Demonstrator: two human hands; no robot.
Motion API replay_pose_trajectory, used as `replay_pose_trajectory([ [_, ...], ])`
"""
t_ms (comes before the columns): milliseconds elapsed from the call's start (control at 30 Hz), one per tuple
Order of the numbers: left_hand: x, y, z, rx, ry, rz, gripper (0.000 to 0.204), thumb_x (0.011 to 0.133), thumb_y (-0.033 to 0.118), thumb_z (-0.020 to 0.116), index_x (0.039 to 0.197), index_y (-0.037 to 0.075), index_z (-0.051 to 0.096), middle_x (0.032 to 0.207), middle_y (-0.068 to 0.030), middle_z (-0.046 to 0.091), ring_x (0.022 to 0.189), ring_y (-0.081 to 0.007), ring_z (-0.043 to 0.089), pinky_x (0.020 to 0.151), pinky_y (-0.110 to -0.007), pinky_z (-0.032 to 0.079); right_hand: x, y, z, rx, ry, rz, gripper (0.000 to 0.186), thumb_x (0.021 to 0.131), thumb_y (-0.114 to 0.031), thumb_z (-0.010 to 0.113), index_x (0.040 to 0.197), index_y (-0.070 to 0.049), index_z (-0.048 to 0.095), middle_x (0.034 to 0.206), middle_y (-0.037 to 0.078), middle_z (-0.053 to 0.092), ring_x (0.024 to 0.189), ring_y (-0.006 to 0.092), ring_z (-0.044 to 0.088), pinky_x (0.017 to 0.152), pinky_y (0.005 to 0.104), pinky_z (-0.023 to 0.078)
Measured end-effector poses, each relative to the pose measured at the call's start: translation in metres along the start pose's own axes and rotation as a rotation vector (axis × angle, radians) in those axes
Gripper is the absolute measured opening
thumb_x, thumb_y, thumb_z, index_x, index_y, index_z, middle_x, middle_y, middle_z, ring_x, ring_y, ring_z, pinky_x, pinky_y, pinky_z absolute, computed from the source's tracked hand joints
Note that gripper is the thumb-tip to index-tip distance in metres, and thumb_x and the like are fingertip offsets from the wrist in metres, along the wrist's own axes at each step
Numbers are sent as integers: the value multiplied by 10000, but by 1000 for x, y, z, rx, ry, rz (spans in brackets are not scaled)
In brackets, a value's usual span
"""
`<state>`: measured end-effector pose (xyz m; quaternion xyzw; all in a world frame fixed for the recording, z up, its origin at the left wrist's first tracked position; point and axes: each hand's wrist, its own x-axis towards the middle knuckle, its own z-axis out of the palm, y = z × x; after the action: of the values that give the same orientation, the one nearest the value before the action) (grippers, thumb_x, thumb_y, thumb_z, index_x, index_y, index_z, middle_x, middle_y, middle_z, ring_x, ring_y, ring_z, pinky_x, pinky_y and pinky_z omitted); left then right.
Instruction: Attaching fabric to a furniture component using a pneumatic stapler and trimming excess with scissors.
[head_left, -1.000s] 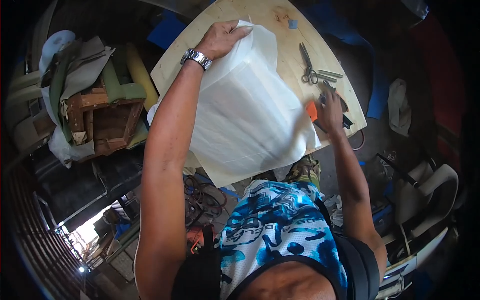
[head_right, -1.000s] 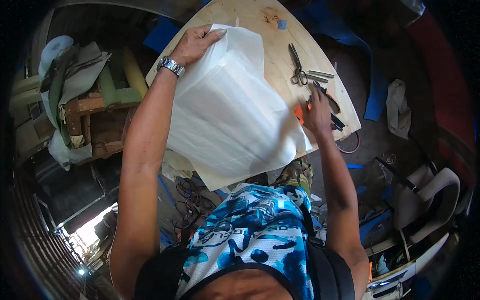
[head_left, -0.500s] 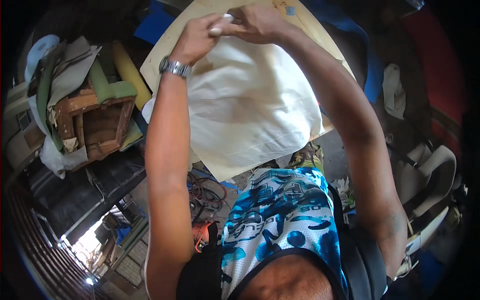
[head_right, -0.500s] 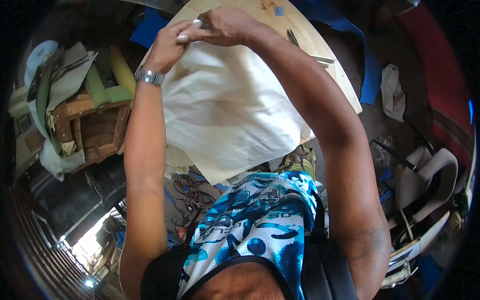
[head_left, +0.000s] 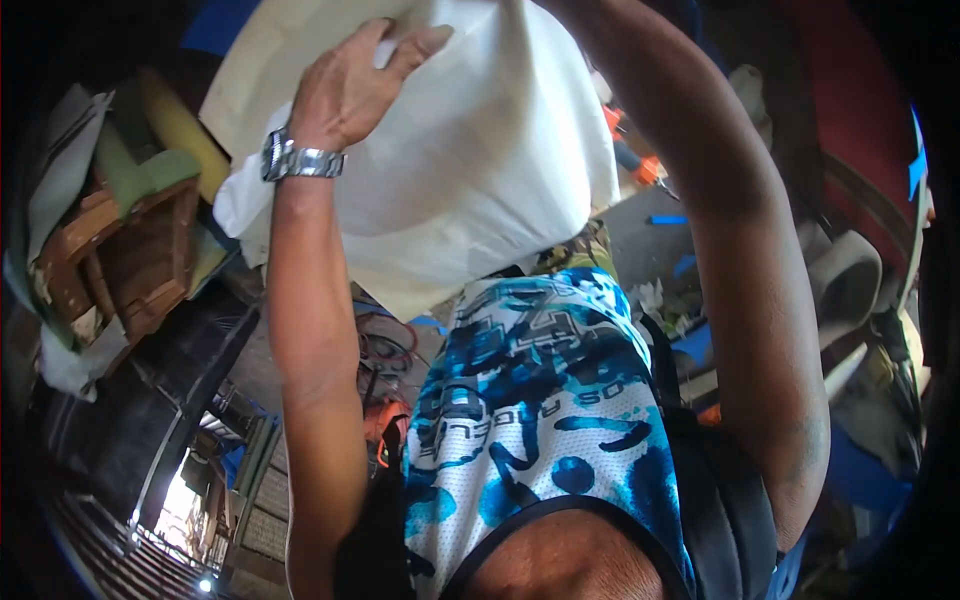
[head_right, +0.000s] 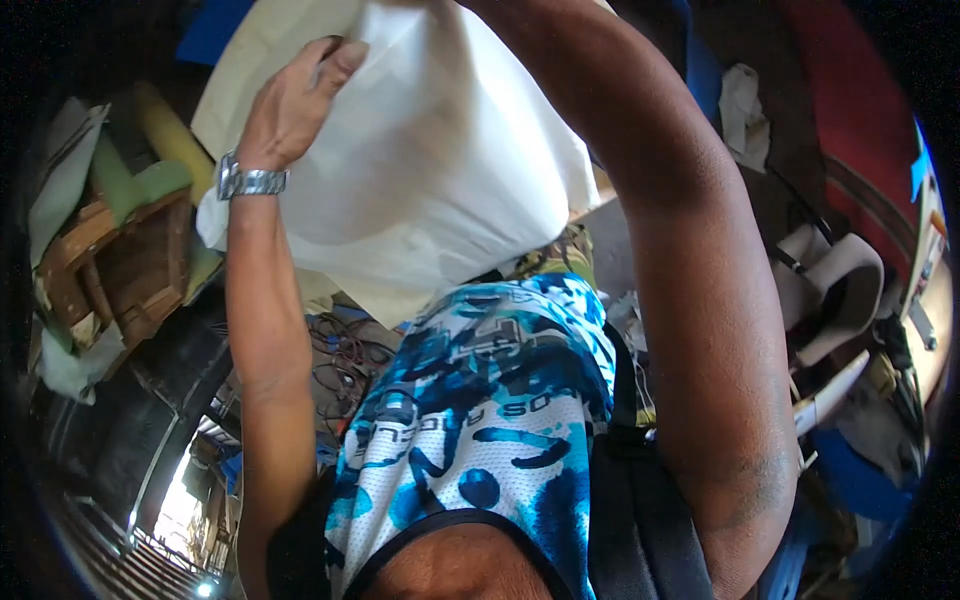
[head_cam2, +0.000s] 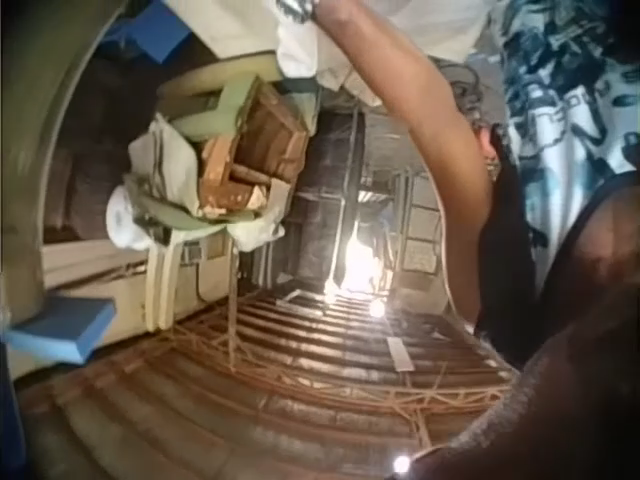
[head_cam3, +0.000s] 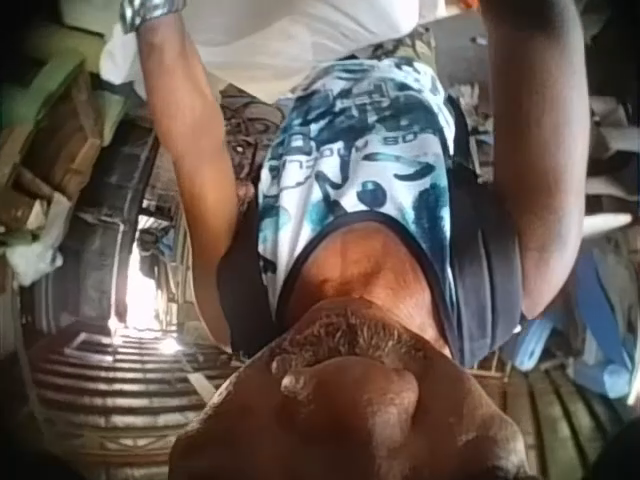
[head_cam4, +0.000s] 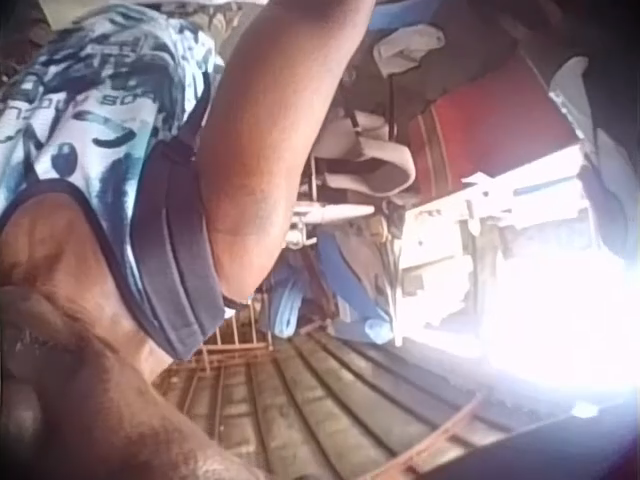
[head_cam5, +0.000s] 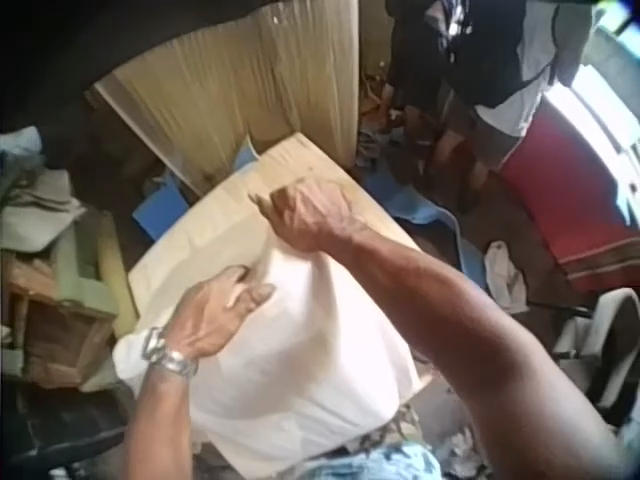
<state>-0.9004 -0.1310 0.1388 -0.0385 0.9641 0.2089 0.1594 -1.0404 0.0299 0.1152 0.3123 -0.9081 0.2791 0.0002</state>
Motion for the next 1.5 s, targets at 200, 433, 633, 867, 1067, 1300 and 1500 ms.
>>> replay_pose_trajectory([
  [200, -6, -5, -4, -76, 13, 24, 966, 799, 812, 394, 1251, -27, 558, 1202, -257, 601, 1126, -387, 582, 961, -427, 452, 6, -3, 3, -15, 7, -12, 549, 939, -449, 459, 645, -40, 677, 677, 207, 643, 670, 403, 642, 615, 475, 502],
  [433, 29, -2, -16, -113, -11, -18, 759, 872, 701, 461, 1037, -27, 602, 946, -141, 660, 882, -252, 619, 830, -349, 461, 11, 24, 29, 46, -33, -224, 523, 970, -385, 436, 622, -57, 648, 598, 169, 616, 540, 355, 599, 534, 498, 440],
  [633, 77, 31, -21, -261, -322, -62, 796, 682, 746, 672, 788, -42, 627, 692, -84, 621, 625, -142, 597, 571, -312, 478, 22, 56, 95, -209, 77, -447, 497, 767, -234, 558, 1241, -86, 588, 672, 151, 624, 569, 322, 610, 513, 428, 467],
  [867, 91, 10, -7, -461, -378, -244, 521, 776, 460, 766, 887, -36, 652, 756, -72, 665, 628, -120, 627, 542, -256, 494, 36, 39, 95, -93, -200, -328, 510, 796, -198, 486, 1289, -90, 561, 681, 165, 624, 617, 329, 628, 564, 435, 497],
  [1067, 79, 1, -15, -510, -305, -303, 601, 716, 564, 718, 765, -30, 639, 552, -31, 535, 427, -116, 444, 376, -309, 310, 26, -1, 66, 0, 29, -145, 342, 911, -265, 453, 1102, -73, 662, 719, 172, 650, 668, 355, 643, 606, 450, 511],
  [1300, 83, 7, -16, -237, -229, -342, 565, 810, 506, 652, 847, -58, 640, 692, -117, 629, 599, -164, 578, 541, -320, 449, 52, 5, 78, 229, -222, 67, 541, 971, -451, 409, 690, -80, 684, 723, 179, 666, 726, 350, 662, 637, 433, 524],
  [1500, 71, 23, -8, 41, 109, -283, 422, 901, 360, 528, 882, -43, 650, 897, -324, 614, 854, -503, 573, 777, -507, 462, 54, -6, 62, 297, -114, 131, 507, 980, -449, 400, 769, -80, 676, 778, 174, 681, 739, 371, 655, 665, 455, 510],
])
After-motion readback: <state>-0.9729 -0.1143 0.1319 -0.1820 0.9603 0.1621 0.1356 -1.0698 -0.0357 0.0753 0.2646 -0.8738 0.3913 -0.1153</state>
